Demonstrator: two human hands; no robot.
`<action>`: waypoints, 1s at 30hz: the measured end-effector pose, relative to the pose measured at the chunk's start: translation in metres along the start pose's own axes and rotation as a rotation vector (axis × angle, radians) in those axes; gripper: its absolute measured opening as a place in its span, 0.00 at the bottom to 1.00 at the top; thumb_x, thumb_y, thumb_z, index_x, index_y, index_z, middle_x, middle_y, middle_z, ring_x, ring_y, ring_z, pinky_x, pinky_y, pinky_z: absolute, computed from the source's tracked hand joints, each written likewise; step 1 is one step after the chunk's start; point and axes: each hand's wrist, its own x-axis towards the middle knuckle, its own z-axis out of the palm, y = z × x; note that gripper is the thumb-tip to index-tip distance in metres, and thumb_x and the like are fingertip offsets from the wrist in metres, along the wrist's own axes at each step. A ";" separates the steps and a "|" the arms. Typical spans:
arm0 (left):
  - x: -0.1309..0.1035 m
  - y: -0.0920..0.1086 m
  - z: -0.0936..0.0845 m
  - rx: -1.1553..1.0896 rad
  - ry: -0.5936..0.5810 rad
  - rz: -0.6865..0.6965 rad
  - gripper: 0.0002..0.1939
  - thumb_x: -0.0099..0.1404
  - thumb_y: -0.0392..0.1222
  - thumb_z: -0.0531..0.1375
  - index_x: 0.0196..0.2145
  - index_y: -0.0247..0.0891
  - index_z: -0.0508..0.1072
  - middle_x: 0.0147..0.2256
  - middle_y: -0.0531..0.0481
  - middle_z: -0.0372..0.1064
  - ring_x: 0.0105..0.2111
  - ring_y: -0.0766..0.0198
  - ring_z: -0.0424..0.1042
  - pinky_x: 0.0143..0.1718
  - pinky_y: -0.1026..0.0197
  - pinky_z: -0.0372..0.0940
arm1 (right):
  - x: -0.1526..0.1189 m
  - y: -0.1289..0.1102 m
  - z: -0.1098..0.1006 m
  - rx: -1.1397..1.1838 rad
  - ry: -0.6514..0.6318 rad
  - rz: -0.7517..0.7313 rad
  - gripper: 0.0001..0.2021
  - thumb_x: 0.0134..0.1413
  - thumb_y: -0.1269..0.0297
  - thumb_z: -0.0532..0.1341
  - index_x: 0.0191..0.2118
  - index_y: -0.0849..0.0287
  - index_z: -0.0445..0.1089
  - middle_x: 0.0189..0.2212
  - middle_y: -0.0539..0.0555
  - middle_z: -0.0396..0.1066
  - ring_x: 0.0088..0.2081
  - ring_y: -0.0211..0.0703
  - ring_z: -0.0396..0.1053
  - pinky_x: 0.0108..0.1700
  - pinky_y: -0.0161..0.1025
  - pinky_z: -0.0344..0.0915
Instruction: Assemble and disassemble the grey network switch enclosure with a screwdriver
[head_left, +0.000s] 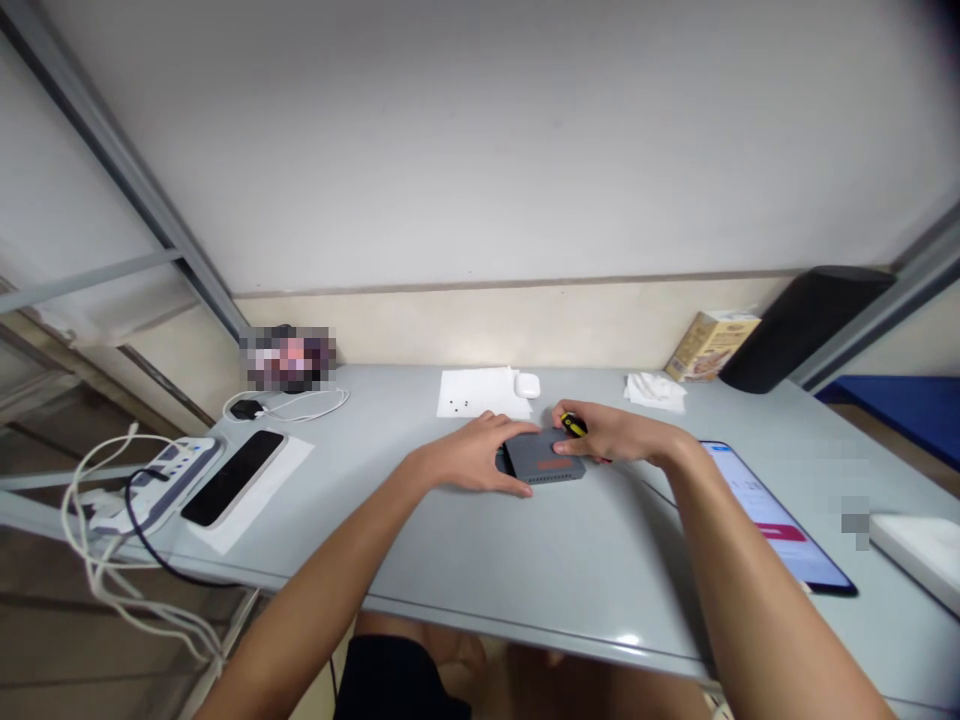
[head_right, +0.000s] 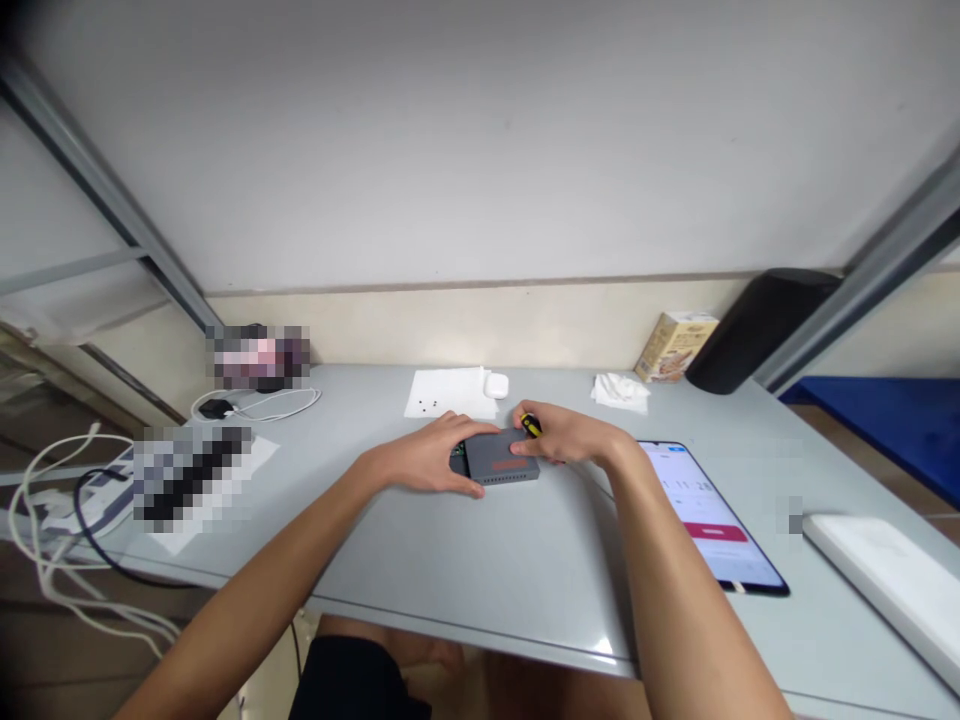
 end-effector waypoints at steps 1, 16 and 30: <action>-0.001 -0.002 -0.003 -0.011 -0.014 -0.009 0.41 0.62 0.55 0.71 0.69 0.48 0.64 0.59 0.42 0.69 0.60 0.46 0.64 0.59 0.47 0.64 | -0.002 0.003 -0.004 -0.015 0.012 0.004 0.27 0.46 0.44 0.71 0.42 0.54 0.61 0.27 0.45 0.62 0.25 0.36 0.58 0.28 0.38 0.57; -0.013 -0.027 -0.029 -0.066 -0.132 -0.061 0.38 0.59 0.43 0.71 0.66 0.47 0.69 0.63 0.44 0.70 0.61 0.47 0.68 0.63 0.47 0.64 | -0.021 -0.013 -0.013 0.305 0.391 -0.119 0.21 0.57 0.44 0.65 0.44 0.51 0.58 0.22 0.45 0.69 0.27 0.42 0.66 0.35 0.41 0.62; 0.009 0.007 0.009 0.146 0.235 0.004 0.12 0.77 0.44 0.55 0.49 0.42 0.76 0.51 0.45 0.75 0.55 0.52 0.68 0.60 0.49 0.59 | 0.025 -0.017 0.009 0.674 0.852 -0.301 0.21 0.50 0.50 0.64 0.42 0.48 0.52 0.27 0.42 0.61 0.23 0.39 0.67 0.33 0.42 0.68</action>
